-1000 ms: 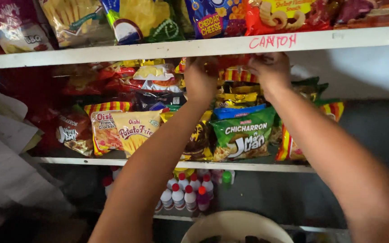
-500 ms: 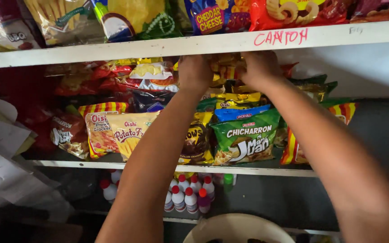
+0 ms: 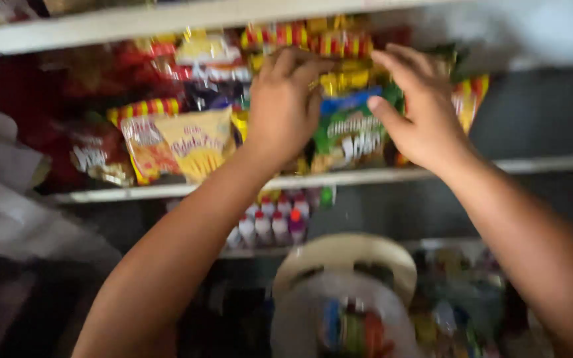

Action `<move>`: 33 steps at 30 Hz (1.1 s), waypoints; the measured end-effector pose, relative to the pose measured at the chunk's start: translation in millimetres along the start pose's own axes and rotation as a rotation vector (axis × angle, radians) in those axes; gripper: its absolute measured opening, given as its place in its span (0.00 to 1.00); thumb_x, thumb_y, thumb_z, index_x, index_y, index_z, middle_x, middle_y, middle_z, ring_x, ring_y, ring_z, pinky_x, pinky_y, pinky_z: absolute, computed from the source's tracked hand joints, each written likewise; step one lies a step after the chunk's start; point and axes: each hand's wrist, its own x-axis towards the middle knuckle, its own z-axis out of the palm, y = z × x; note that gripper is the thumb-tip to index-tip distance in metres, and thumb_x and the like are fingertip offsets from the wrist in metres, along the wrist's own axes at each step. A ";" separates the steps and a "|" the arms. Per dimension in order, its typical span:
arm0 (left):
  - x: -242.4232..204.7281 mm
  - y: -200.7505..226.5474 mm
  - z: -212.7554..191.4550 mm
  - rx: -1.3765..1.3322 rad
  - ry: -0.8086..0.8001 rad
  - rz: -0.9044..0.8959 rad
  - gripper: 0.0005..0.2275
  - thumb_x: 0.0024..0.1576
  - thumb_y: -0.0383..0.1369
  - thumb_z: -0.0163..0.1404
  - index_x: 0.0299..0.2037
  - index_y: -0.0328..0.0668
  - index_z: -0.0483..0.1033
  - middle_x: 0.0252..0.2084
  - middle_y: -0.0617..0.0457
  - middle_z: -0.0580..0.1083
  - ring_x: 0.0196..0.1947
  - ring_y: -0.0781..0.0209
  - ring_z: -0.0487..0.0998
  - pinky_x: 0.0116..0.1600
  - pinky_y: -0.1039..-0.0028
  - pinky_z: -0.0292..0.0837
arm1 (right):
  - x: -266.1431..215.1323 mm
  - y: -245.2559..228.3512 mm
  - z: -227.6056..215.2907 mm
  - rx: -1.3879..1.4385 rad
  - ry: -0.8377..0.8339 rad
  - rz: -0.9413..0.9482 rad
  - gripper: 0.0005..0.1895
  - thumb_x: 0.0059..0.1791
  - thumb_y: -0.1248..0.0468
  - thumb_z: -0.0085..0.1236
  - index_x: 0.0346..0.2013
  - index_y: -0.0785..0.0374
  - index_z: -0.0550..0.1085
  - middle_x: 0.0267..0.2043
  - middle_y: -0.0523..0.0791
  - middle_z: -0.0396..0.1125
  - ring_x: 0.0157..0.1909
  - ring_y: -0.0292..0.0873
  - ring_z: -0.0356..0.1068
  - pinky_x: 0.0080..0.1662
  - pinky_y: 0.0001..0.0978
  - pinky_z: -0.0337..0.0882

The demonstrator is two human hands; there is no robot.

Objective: Restocking snack bags from a plastic bag onto a grocery store shelf.

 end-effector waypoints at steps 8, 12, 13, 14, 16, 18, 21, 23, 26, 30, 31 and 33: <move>-178.9 92.5 -38.0 -0.438 -0.433 -0.039 0.12 0.54 0.24 0.57 0.47 0.45 0.81 0.50 0.50 0.76 0.55 0.46 0.75 0.56 0.57 0.69 | -185.8 -104.3 -10.1 0.423 -0.234 0.559 0.21 0.57 0.65 0.56 0.65 0.64 0.70 0.59 0.46 0.71 0.58 0.41 0.71 0.60 0.36 0.70; -292.2 112.5 -4.7 -0.622 -0.631 -0.328 0.09 0.56 0.25 0.57 0.46 0.44 0.81 0.46 0.46 0.77 0.49 0.41 0.77 0.53 0.58 0.74 | -316.9 -117.1 36.2 0.749 -0.145 1.024 0.19 0.58 0.63 0.55 0.63 0.65 0.71 0.54 0.46 0.72 0.56 0.37 0.72 0.57 0.33 0.72; -333.1 121.6 7.7 -0.641 -0.647 -0.340 0.09 0.56 0.25 0.57 0.46 0.44 0.81 0.46 0.46 0.77 0.49 0.41 0.77 0.53 0.58 0.74 | -357.8 -118.5 49.5 0.742 -0.151 1.052 0.19 0.58 0.63 0.55 0.63 0.65 0.71 0.54 0.46 0.72 0.56 0.37 0.72 0.57 0.33 0.72; -369.2 126.0 22.4 -0.639 -0.759 -0.434 0.09 0.54 0.25 0.57 0.44 0.41 0.80 0.45 0.43 0.77 0.48 0.40 0.78 0.51 0.57 0.74 | -393.3 -114.3 66.4 0.798 -0.131 1.114 0.18 0.58 0.61 0.55 0.62 0.65 0.73 0.51 0.45 0.72 0.53 0.37 0.72 0.55 0.34 0.73; -428.1 133.9 45.8 -0.636 -0.881 -0.530 0.08 0.53 0.24 0.56 0.42 0.38 0.79 0.45 0.39 0.77 0.47 0.38 0.79 0.49 0.57 0.75 | -444.8 -117.1 93.0 0.856 -0.111 1.184 0.18 0.58 0.60 0.56 0.60 0.65 0.74 0.49 0.44 0.72 0.51 0.37 0.73 0.52 0.35 0.75; -474.6 142.5 66.0 -0.787 -1.029 -0.623 0.13 0.57 0.27 0.52 0.52 0.42 0.80 0.47 0.36 0.77 0.43 0.37 0.79 0.48 0.57 0.75 | -478.5 -129.8 111.0 0.681 -0.203 1.420 0.19 0.56 0.57 0.55 0.58 0.64 0.75 0.49 0.44 0.74 0.51 0.39 0.73 0.50 0.36 0.73; -543.2 150.3 102.3 -0.545 -1.198 -0.646 0.11 0.54 0.31 0.54 0.46 0.43 0.83 0.44 0.37 0.79 0.43 0.36 0.80 0.48 0.55 0.74 | -524.3 -133.6 134.2 0.621 -0.286 1.593 0.22 0.57 0.56 0.53 0.64 0.62 0.72 0.54 0.48 0.72 0.54 0.44 0.70 0.54 0.36 0.68; -538.6 156.3 114.2 -0.536 -1.326 -0.693 0.15 0.52 0.38 0.58 0.47 0.44 0.81 0.44 0.37 0.79 0.43 0.37 0.80 0.48 0.55 0.74 | -542.3 -129.1 143.8 0.609 -0.291 1.648 0.25 0.57 0.57 0.51 0.68 0.60 0.67 0.59 0.47 0.68 0.57 0.45 0.68 0.57 0.36 0.67; -573.2 170.2 140.9 -0.671 -1.239 -0.732 0.24 0.45 0.45 0.63 0.49 0.42 0.77 0.43 0.39 0.79 0.40 0.40 0.81 0.46 0.56 0.76 | -541.2 -132.4 138.2 0.586 -0.281 1.732 0.30 0.56 0.58 0.48 0.74 0.56 0.59 0.67 0.46 0.63 0.63 0.46 0.66 0.60 0.36 0.64; -630.0 207.0 178.5 -0.631 -1.217 -0.820 0.22 0.58 0.47 0.56 0.56 0.41 0.75 0.47 0.41 0.78 0.40 0.41 0.81 0.44 0.54 0.77 | -530.1 -127.5 119.1 0.544 -0.252 1.748 0.33 0.56 0.57 0.45 0.77 0.53 0.54 0.71 0.45 0.61 0.66 0.45 0.63 0.62 0.35 0.63; -615.4 210.3 172.7 -0.642 -1.216 -0.813 0.22 0.58 0.47 0.56 0.56 0.41 0.75 0.47 0.41 0.78 0.40 0.41 0.81 0.44 0.54 0.77 | -532.9 -124.3 114.7 0.532 -0.245 1.748 0.33 0.56 0.57 0.45 0.77 0.53 0.54 0.71 0.45 0.61 0.66 0.45 0.63 0.62 0.35 0.63; -587.3 216.4 157.6 -0.591 -1.191 -0.639 0.26 0.55 0.46 0.58 0.62 0.44 0.73 0.44 0.37 0.78 0.37 0.37 0.79 0.43 0.50 0.75 | -538.2 -120.2 106.3 0.508 -0.272 1.759 0.33 0.56 0.56 0.44 0.77 0.53 0.54 0.73 0.46 0.58 0.69 0.46 0.61 0.63 0.37 0.63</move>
